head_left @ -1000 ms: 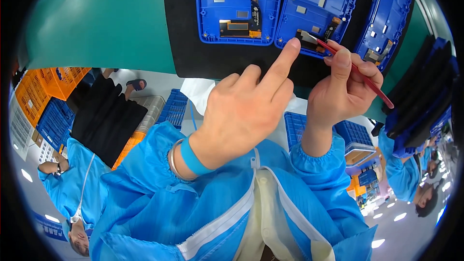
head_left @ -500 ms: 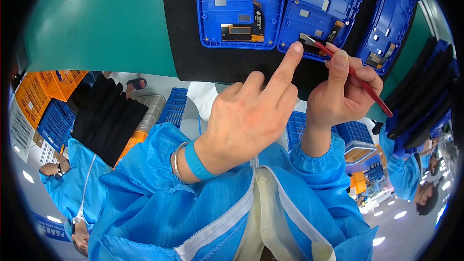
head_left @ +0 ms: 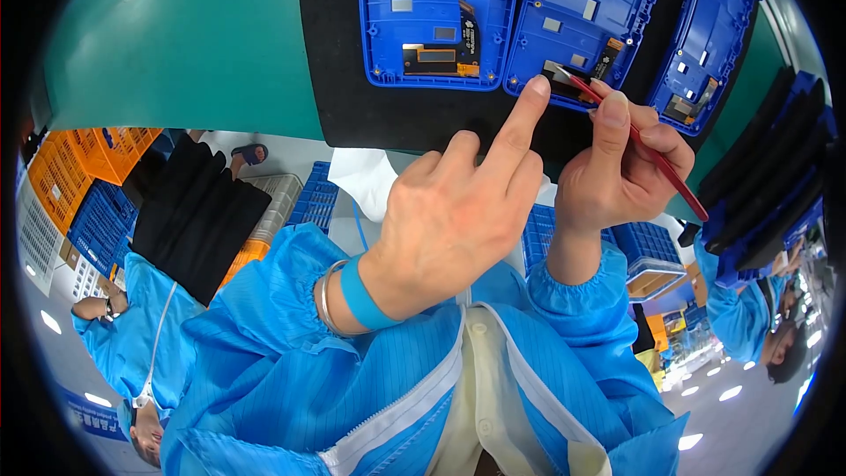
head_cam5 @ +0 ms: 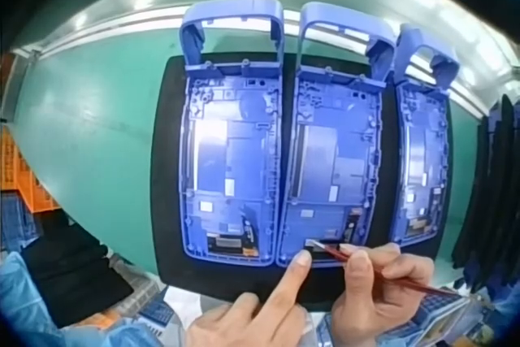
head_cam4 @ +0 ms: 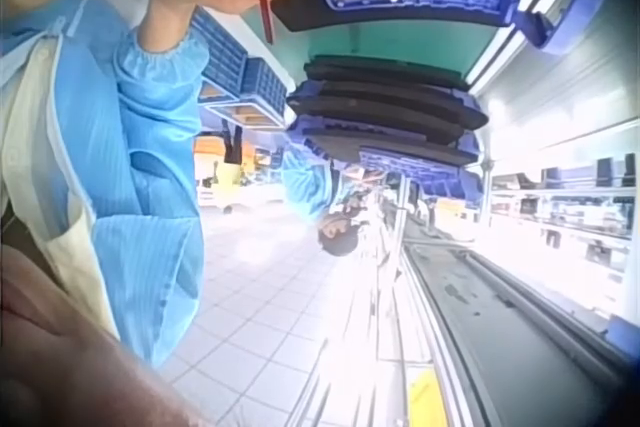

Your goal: The person applies small adhesive strips to electronics frames on an assembly line using tweezers.

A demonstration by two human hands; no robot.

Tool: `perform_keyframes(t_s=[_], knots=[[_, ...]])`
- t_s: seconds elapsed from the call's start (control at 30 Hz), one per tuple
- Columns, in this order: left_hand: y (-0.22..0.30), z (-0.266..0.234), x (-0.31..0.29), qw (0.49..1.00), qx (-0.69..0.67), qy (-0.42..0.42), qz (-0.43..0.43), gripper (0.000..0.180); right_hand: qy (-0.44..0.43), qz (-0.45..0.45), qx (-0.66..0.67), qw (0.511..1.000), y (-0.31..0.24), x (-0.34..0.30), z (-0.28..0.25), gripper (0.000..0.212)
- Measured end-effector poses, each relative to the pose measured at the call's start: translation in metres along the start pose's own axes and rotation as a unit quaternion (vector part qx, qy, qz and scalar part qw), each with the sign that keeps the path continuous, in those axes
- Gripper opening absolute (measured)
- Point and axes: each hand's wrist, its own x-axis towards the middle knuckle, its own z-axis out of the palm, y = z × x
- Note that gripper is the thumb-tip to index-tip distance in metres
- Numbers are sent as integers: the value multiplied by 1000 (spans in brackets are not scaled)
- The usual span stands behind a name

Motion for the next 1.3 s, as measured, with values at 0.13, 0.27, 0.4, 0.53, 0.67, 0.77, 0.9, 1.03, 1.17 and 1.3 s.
perform_keyframes(t_s=[0.13, 0.27, 0.4, 0.53, 0.67, 0.77, 0.9, 1.03, 1.17, 1.3], knots=[[2, 0, 0, 1000, 17, 0, -6, 24, -1, -9, 2, 1000, 0, -1, 1, 23], [-2, 4, 2, 1000, -3, 28, 1, 23, -17, -32, -13, 999, 2, -1, -1, 23], [1, 1, 5, 1000, 23, 12, 12, 22, -2, -16, 0, 1000, -1, -2, 0, 23], [-4, -15, 5, 990, -140, 23, -2, 19, 68, 109, 103, 986, -12, 8, -20, 14], [-16, -55, -3, 815, -505, -136, -250, 24, -99, 196, 187, 957, -62, 26, -44, 23], [-33, -59, -8, 790, -534, -155, -259, 26, -181, 224, 119, 950, -87, 25, -37, 28], [-42, -64, -17, 784, -535, -174, -262, 25, -197, 249, 71, 946, -99, 13, -24, 34], [-51, -68, -26, 786, -529, -179, -264, 24, -179, 270, 69, 944, -105, -1, -4, 33], [-60, -71, -33, 783, -530, -181, -271, 23, -206, 242, 50, 947, -106, -11, 6, 32], [-64, -73, -35, 799, -511, -172, -266, 20, -207, 225, 34, 951, -108, -15, 11, 31]])
